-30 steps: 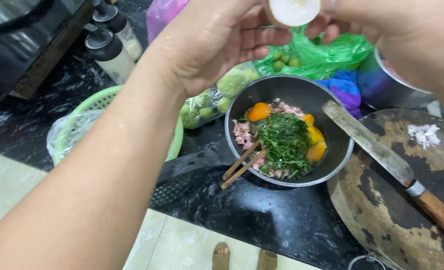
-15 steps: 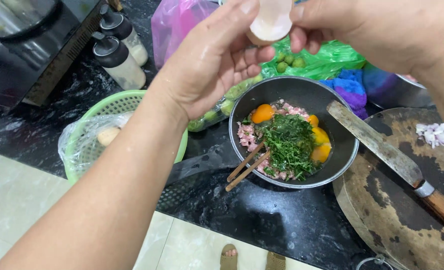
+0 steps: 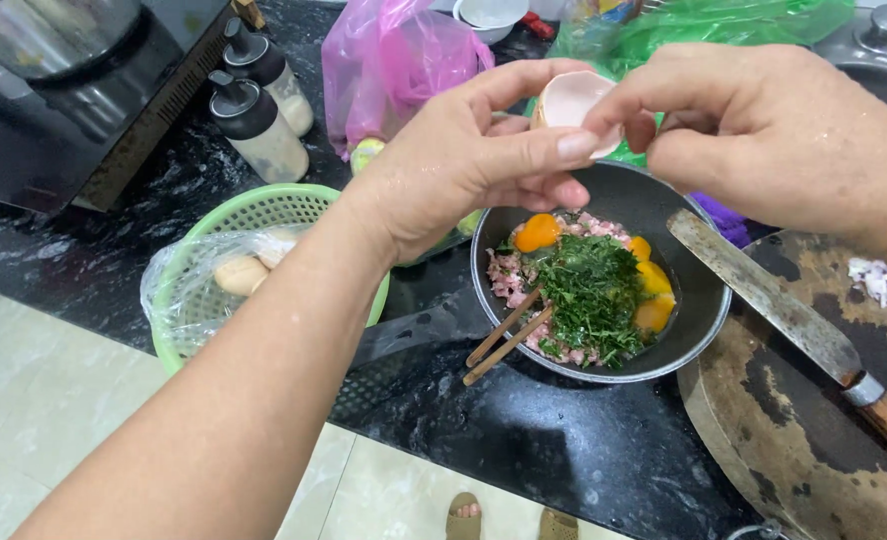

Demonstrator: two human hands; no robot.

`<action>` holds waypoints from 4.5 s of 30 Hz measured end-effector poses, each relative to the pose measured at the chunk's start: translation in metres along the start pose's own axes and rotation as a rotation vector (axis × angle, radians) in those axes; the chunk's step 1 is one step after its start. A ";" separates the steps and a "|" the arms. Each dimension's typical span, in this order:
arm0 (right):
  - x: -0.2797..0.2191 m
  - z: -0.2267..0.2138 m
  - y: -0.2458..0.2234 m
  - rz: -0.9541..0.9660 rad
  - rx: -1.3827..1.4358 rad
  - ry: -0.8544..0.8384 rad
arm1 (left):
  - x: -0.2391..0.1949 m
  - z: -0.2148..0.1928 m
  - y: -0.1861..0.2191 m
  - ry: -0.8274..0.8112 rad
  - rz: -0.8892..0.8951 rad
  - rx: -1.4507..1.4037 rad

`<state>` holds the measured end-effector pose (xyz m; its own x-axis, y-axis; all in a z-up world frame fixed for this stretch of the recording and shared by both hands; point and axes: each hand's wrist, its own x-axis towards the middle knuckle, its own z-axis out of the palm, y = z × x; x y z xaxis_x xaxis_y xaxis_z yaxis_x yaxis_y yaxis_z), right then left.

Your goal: Cracking several eggs into a bowl containing minced meat and fresh herbs.

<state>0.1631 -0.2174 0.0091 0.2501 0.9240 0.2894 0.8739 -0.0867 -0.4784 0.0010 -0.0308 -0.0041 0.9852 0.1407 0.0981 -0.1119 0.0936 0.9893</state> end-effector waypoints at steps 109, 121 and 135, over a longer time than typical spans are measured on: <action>-0.069 0.080 0.034 0.300 0.158 0.243 | -0.149 -0.122 0.036 0.510 -0.188 0.148; -0.144 0.063 0.059 0.445 -0.471 0.117 | -0.027 -0.004 -0.049 0.102 -0.034 -0.498; -0.219 0.085 0.126 0.557 -0.528 0.201 | -0.014 0.032 -0.081 0.175 -0.174 -0.491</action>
<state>0.1829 -0.3991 -0.1845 0.7350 0.6120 0.2918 0.6677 -0.7282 -0.1546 0.0002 -0.0723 -0.0823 0.9629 0.2398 -0.1235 -0.0378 0.5734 0.8184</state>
